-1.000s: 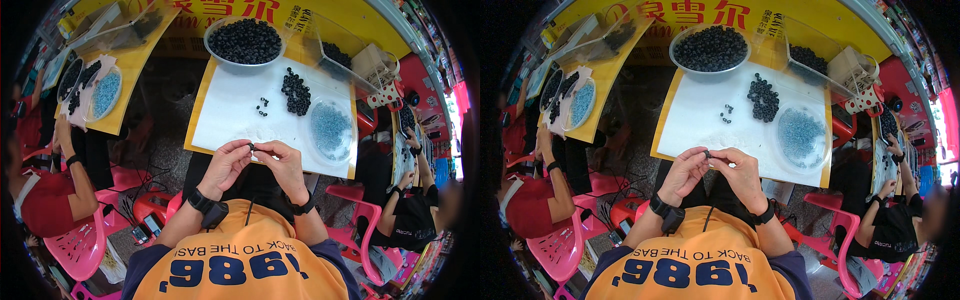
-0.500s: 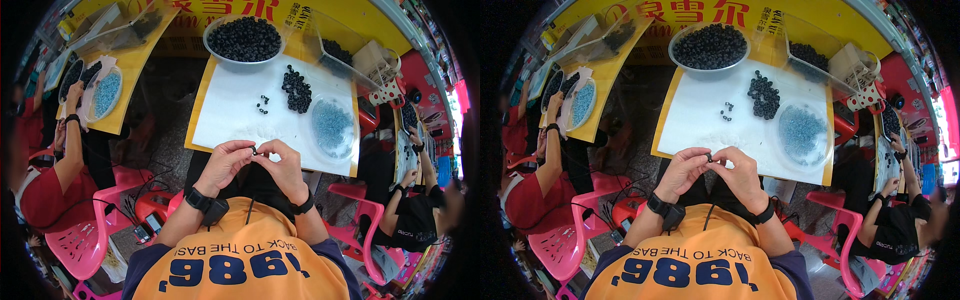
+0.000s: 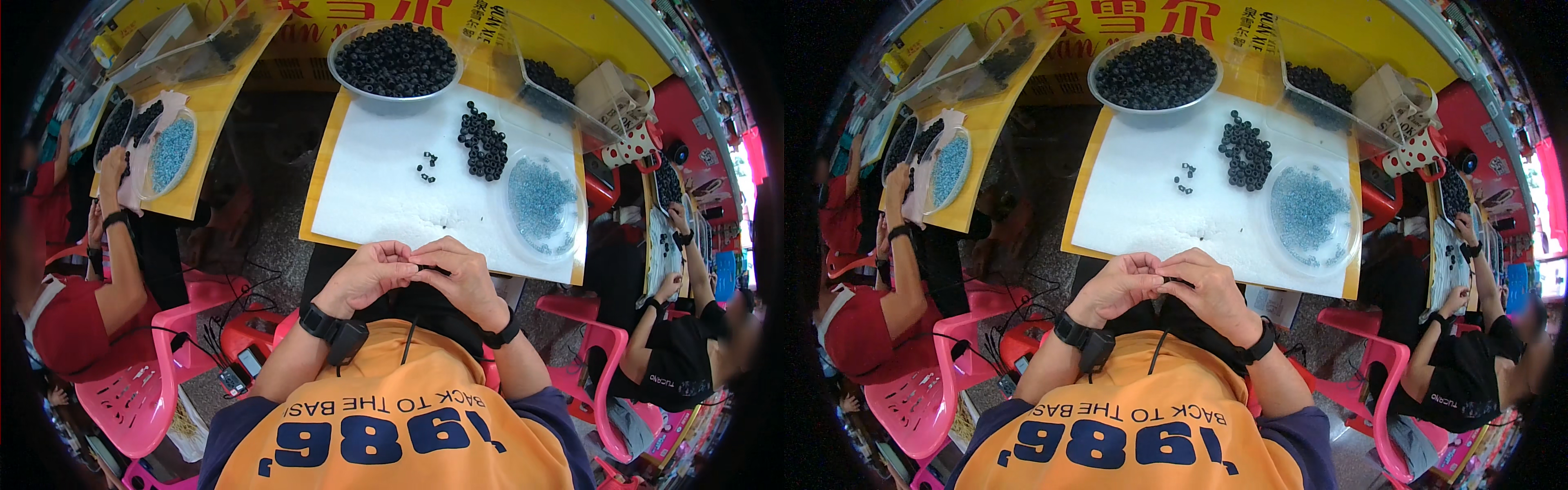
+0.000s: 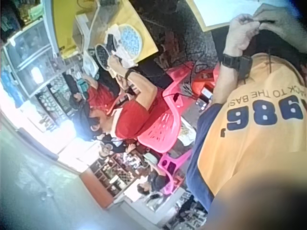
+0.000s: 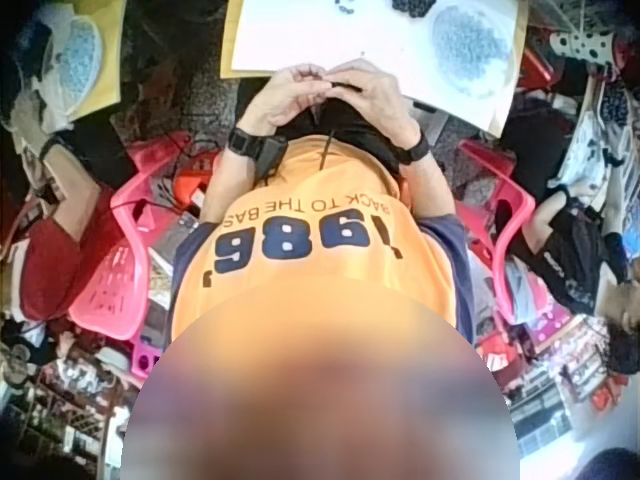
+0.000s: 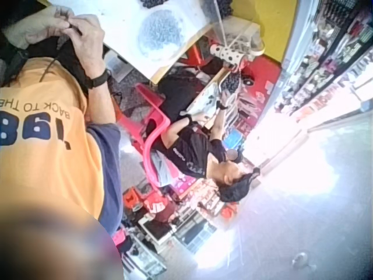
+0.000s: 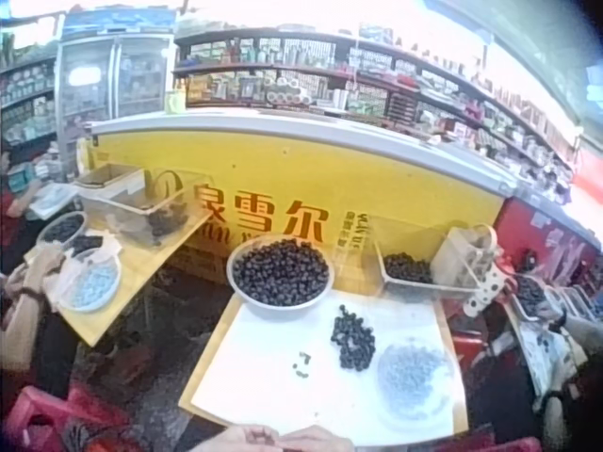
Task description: Sorting and inspecting small rubber gaskets and plastic components at a manufacturing workstation.
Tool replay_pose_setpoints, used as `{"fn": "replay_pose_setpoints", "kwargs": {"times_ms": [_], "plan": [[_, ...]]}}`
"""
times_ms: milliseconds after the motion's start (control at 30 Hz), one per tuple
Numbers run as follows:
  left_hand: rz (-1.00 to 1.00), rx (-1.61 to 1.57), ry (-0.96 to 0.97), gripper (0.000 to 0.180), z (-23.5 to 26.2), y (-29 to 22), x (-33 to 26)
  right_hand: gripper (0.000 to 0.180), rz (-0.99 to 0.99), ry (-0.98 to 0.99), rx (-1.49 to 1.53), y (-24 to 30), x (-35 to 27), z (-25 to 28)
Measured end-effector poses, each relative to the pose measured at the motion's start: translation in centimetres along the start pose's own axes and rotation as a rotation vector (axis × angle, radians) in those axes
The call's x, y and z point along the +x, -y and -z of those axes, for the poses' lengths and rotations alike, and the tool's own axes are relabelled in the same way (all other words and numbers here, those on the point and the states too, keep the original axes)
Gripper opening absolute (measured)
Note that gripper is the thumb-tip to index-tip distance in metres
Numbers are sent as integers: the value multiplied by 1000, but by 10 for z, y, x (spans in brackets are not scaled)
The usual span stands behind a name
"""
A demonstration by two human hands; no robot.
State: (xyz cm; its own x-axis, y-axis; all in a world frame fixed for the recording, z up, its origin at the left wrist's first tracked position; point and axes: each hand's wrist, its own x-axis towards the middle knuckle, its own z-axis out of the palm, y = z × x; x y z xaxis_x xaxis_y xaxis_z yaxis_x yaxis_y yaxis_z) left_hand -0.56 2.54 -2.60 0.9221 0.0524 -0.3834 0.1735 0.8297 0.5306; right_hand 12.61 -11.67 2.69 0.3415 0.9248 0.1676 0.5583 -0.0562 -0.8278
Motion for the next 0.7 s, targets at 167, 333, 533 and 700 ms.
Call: {"fn": "replay_pose_setpoints", "kwargs": {"times_ms": [167,333,533,700], "plan": [[71,-21,-21,20,5,11,1,20,10,31,-3,-5,0,5],[26,-151,-98,23,-15,1,-4,22,-226,-19,111,-15,52,98],[-25,-152,-112,25,-5,4,-4,31,-107,-615,-181,-30,108,189],[3,-170,-99,25,-3,8,-1,17,-88,-240,-495,-75,87,128]]}}
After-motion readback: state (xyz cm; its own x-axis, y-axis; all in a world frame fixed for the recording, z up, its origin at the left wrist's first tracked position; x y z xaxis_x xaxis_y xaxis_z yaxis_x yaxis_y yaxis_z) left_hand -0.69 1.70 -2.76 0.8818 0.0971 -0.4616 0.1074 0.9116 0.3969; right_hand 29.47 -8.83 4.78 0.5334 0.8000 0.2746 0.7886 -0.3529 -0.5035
